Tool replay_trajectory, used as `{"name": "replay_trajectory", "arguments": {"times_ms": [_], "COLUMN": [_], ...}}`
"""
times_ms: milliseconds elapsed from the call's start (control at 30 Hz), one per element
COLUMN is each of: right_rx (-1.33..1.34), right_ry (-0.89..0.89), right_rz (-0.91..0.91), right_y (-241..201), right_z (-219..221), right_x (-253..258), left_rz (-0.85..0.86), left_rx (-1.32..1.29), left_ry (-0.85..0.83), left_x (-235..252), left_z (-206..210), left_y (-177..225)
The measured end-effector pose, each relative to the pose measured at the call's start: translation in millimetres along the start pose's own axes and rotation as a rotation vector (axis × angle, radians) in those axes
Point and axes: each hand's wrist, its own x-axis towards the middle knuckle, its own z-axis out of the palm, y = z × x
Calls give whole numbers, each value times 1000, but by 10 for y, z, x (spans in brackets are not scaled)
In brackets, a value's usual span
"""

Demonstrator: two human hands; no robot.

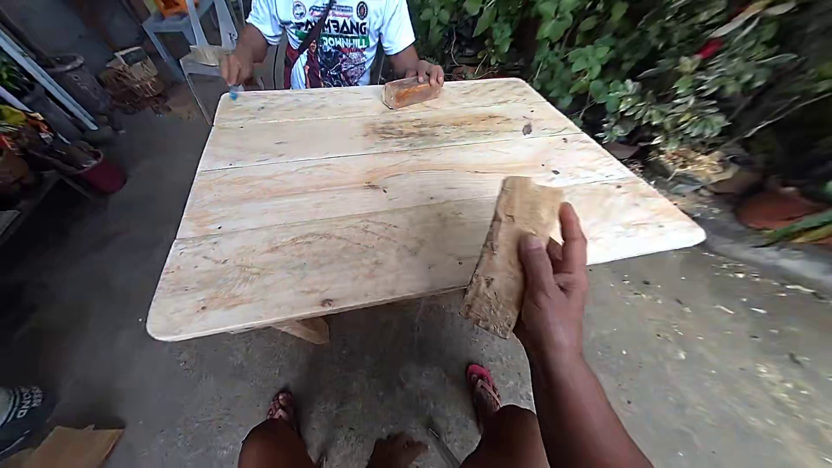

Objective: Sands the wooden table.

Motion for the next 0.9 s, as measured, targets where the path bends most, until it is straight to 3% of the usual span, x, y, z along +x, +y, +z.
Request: {"name": "replay_trajectory", "arguments": {"times_ms": [133,233,300,367,433,533,567,667,767,900], "right_rx": [496,557,583,625,629,580,549,335,261,265], "right_ry": [245,333,392,416,451,491,482,518,565,719], "right_rz": [388,588,672,729,749,718,675,619,588,508], "right_y": [330,609,659,712,785,954,1008,1157,1258,1469], "right_z": [-401,-540,-506,-389,-180,270,413,649,615,-143], "right_x": [-406,-613,-719,-776,-741,-717,-725,-769,-692,-50], "left_rz": [206,495,568,496,376,110,77,218,239,201], "left_rx": [-75,230,500,640,679,738,792,942,990,1028], "left_ry": [616,1057,1141,1058,881,540,499,636,673,634], "left_x": [37,-14,-27,148,500,965,1074,1188,1219,1224], "left_z": [-876,-1663,-2319,-2839,-3075,-2949,-2849,-2674,-2716,-2747], "left_y": [410,895,1275,1536,1664,1743,1735,1596,1540,1534]}}
